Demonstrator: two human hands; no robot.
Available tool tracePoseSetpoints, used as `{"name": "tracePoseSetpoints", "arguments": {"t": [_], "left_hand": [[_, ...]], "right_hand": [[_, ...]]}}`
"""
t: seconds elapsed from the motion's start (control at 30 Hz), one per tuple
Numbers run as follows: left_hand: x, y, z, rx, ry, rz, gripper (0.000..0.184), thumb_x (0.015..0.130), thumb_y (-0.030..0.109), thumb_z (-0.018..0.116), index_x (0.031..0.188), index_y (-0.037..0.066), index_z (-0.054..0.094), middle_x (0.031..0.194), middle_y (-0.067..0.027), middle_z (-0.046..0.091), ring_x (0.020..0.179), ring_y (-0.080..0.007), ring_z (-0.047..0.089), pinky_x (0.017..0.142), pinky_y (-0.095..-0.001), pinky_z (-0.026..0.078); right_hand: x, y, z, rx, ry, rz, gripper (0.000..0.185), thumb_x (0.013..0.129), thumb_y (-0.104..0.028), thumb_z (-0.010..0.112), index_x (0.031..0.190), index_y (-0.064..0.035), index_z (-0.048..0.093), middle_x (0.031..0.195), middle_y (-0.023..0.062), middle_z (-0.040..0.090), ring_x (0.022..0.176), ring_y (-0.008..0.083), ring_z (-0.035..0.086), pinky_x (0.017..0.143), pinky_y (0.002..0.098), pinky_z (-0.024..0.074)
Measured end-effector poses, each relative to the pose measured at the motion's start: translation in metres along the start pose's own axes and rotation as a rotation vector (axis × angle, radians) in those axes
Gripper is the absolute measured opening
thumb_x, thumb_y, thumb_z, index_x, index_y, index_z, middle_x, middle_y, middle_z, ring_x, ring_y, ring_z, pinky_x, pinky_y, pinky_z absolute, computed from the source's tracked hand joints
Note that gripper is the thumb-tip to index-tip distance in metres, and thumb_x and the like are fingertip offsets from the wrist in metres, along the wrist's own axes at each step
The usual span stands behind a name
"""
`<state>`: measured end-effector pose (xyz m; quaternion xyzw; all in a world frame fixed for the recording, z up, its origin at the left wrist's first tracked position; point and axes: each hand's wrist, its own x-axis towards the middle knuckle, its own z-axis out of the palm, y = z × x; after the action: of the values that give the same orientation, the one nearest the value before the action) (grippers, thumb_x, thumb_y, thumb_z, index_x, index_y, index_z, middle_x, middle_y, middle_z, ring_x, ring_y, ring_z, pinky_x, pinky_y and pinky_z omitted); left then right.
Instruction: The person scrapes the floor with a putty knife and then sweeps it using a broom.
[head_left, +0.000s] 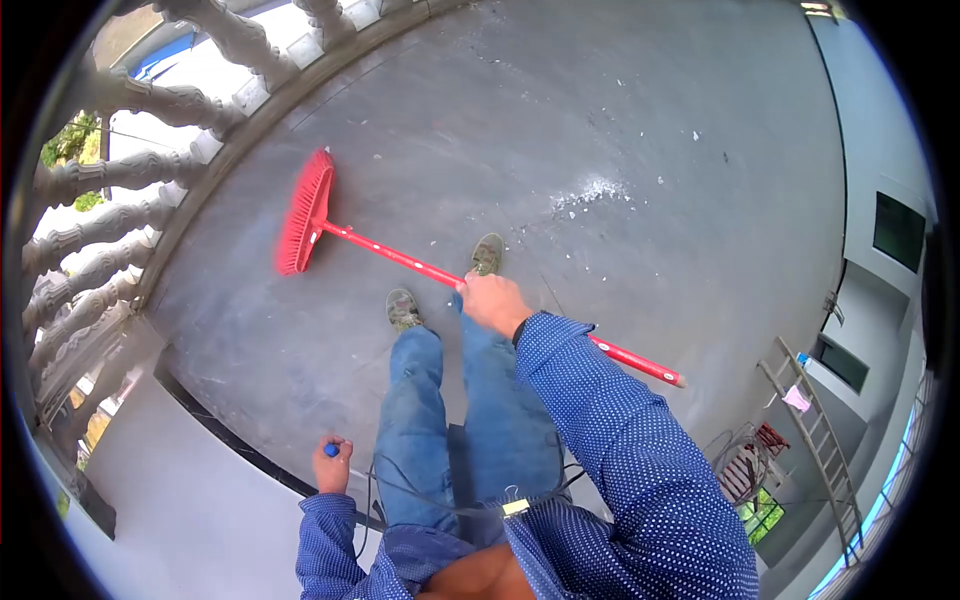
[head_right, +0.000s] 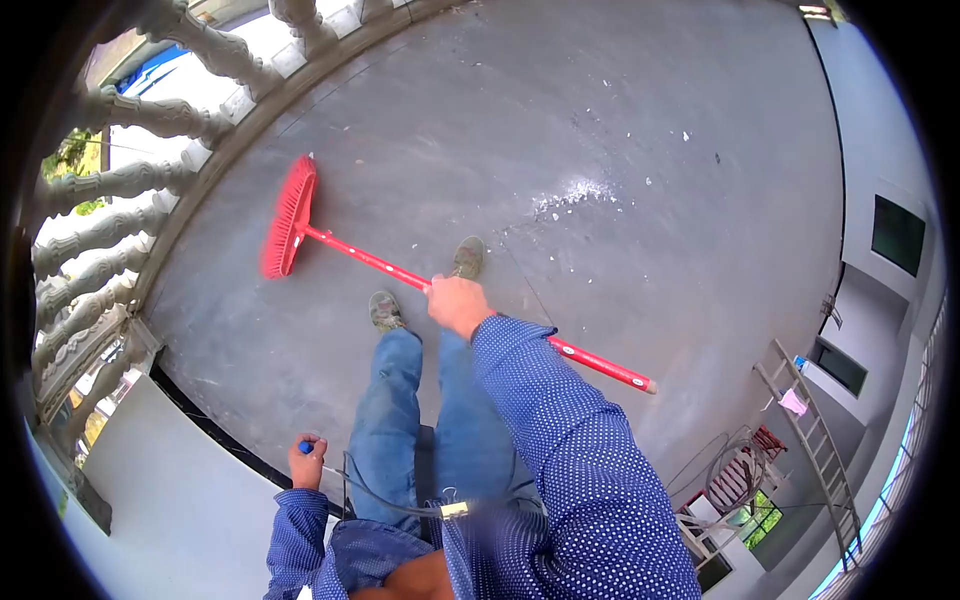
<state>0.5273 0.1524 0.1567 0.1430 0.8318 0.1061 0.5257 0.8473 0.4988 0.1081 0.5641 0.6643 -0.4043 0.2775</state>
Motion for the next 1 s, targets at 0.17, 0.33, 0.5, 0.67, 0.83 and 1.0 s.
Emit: {"name": "tracePoseSetpoints", "arguments": {"t": [0.17,0.33,0.5,0.67,0.83,1.0], "left_hand": [[0.011,-0.010,-0.010,0.035,-0.003,0.031,0.021,0.079,0.017,0.076,0.087,0.000,0.067,0.072,-0.0047,0.063,0.066,-0.0135,0.056,0.064,-0.0318,0.048],[0.028,0.018,-0.001,0.070,-0.015,0.123,0.022,0.078,0.017,0.076,0.088,0.000,0.068,0.070,-0.0060,0.063,0.065,-0.0139,0.057,0.063,-0.0313,0.048],[0.034,0.054,0.015,-0.022,-0.020,0.217,0.020,0.078,0.016,0.076,0.087,0.000,0.067,0.068,-0.0041,0.061,0.063,-0.0120,0.055,0.061,-0.0301,0.047],[0.035,0.062,0.028,0.000,-0.064,0.218,0.020,0.079,0.016,0.076,0.088,0.000,0.066,0.067,-0.0045,0.060,0.062,-0.0126,0.053,0.060,-0.0302,0.046],[0.040,0.037,0.041,0.160,-0.026,0.291,0.023,0.081,0.017,0.076,0.093,0.000,0.068,0.077,-0.0114,0.065,0.070,-0.0213,0.060,0.068,-0.0346,0.049],[0.016,0.038,0.043,0.315,0.088,0.450,0.032,0.083,0.022,0.076,0.108,0.002,0.069,0.104,-0.0200,0.067,0.095,-0.0339,0.064,0.085,-0.0413,0.050]], "right_hand": [[-0.042,0.076,-0.014,-0.117,-0.017,0.229,0.037,0.102,-0.037,0.046,0.114,-0.0061,0.064,0.099,0.0200,0.072,0.097,0.0389,0.069,0.085,0.0519,0.0533],[-0.123,0.174,-0.061,-0.287,0.021,0.518,0.039,0.102,-0.039,0.046,0.115,-0.0060,0.064,0.100,0.0181,0.073,0.097,0.0379,0.070,0.085,0.0495,0.0544],[-0.182,0.206,-0.096,-0.394,0.152,0.569,0.038,0.102,-0.036,0.046,0.106,-0.0038,0.066,0.090,0.0194,0.072,0.087,0.0406,0.070,0.079,0.0512,0.0550],[-0.205,0.207,-0.093,-0.394,0.205,0.539,0.038,0.102,-0.037,0.046,0.103,-0.0032,0.065,0.083,0.0215,0.071,0.082,0.0427,0.069,0.076,0.0531,0.0548],[-0.178,0.166,-0.041,-0.148,0.170,0.359,0.040,0.103,-0.039,0.045,0.104,-0.0041,0.064,0.081,0.0220,0.070,0.080,0.0438,0.068,0.073,0.0547,0.0540],[-0.133,0.157,0.017,-0.079,0.130,0.257,0.037,0.102,-0.038,0.047,0.106,-0.0051,0.065,0.083,0.0212,0.071,0.084,0.0422,0.070,0.076,0.0530,0.0548]]}}
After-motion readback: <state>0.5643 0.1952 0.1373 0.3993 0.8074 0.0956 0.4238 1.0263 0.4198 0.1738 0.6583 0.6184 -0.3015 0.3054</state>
